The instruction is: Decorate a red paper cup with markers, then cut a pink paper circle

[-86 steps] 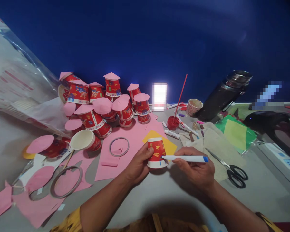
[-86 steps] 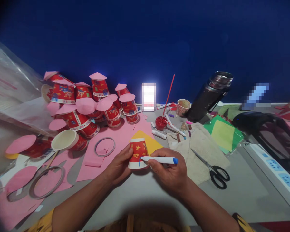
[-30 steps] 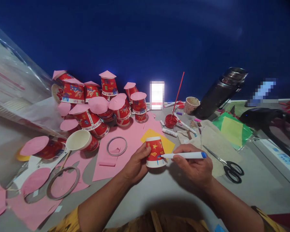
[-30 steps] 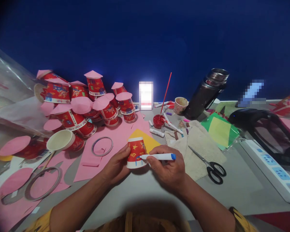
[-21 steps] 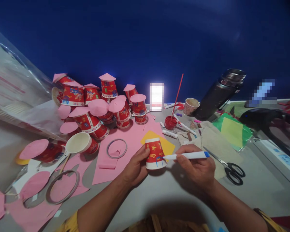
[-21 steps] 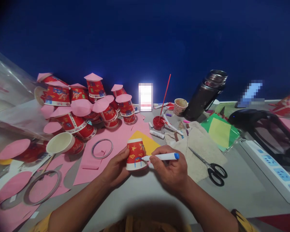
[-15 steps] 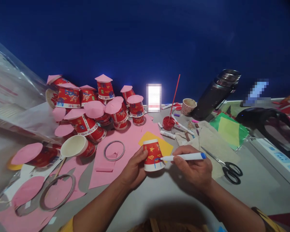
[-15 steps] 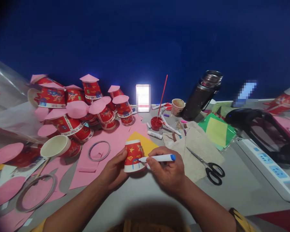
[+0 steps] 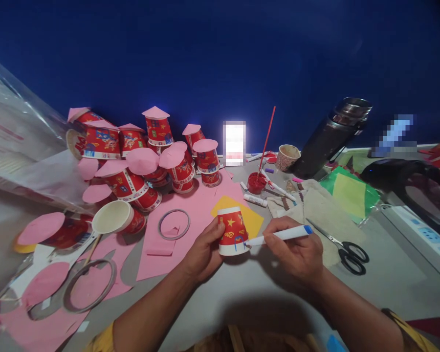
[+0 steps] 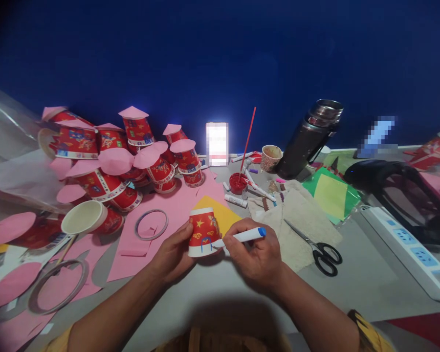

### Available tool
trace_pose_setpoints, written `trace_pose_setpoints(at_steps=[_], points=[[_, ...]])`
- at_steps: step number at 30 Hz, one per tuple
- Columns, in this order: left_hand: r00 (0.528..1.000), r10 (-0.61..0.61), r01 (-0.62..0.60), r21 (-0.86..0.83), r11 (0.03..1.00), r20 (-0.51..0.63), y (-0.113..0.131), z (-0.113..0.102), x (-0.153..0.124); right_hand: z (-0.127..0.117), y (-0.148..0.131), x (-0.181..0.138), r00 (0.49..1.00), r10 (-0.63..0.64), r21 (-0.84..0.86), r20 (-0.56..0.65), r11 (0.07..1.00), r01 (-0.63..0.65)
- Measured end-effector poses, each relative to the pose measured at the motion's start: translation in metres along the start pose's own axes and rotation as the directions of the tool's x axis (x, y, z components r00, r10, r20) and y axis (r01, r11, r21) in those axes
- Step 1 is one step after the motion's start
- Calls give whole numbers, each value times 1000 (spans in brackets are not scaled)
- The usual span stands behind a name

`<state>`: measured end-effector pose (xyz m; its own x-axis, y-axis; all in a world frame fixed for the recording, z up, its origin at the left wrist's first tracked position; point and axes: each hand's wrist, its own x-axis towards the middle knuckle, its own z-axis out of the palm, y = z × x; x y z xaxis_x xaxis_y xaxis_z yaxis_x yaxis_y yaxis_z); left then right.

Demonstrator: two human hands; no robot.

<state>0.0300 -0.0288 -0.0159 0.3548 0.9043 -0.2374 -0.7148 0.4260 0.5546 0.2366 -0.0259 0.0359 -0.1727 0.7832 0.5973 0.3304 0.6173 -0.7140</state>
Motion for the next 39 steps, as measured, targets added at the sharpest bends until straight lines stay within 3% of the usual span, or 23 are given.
trace_pose_setpoints(at_steps=[10, 13, 16, 18, 20, 23, 26, 32, 36, 39], points=[[1000, 2, -3, -22, 1000, -27, 1, 1, 1, 0, 1, -3, 999, 30, 80, 20, 996, -31], [999, 3, -4, -9, 1000, -44, 2, -1, 2, 2, 6, -5, 991, 115, 123, -62, 987, -106], [997, 5, -6, -7, 1000, -72, 3, -3, 4, -1, 16, 0, 934, 264, 263, -243, 944, -198], [995, -8, 7, -6, 1000, -97, 5, -4, 6, -5, 22, 6, 853, 360, 417, -378, 889, -191], [992, -20, 19, -8, 1000, -128, 7, -3, 7, -7, 26, 11, 786, 451, 533, -422, 825, -188], [987, -19, 18, -14, 1000, -158, 8, -1, 9, -5, 27, 6, 811, 531, 560, -245, 760, -329], [991, -17, 18, 6, 1000, -134, 7, -2, 12, 0, 26, -6, 851, 518, 509, -84, 757, -410], [997, -27, 31, 49, 998, -76, 6, -6, 19, 4, 31, 3, 804, 565, 622, -184, 700, -349], [998, -16, 18, 44, 999, -53, 9, -6, 21, 6, 30, 11, 803, 594, 686, -49, 604, -405], [999, 6, -5, 29, 1000, -43, 9, -6, 21, 7, 27, 6, 823, 568, 683, 11, 597, -421]])
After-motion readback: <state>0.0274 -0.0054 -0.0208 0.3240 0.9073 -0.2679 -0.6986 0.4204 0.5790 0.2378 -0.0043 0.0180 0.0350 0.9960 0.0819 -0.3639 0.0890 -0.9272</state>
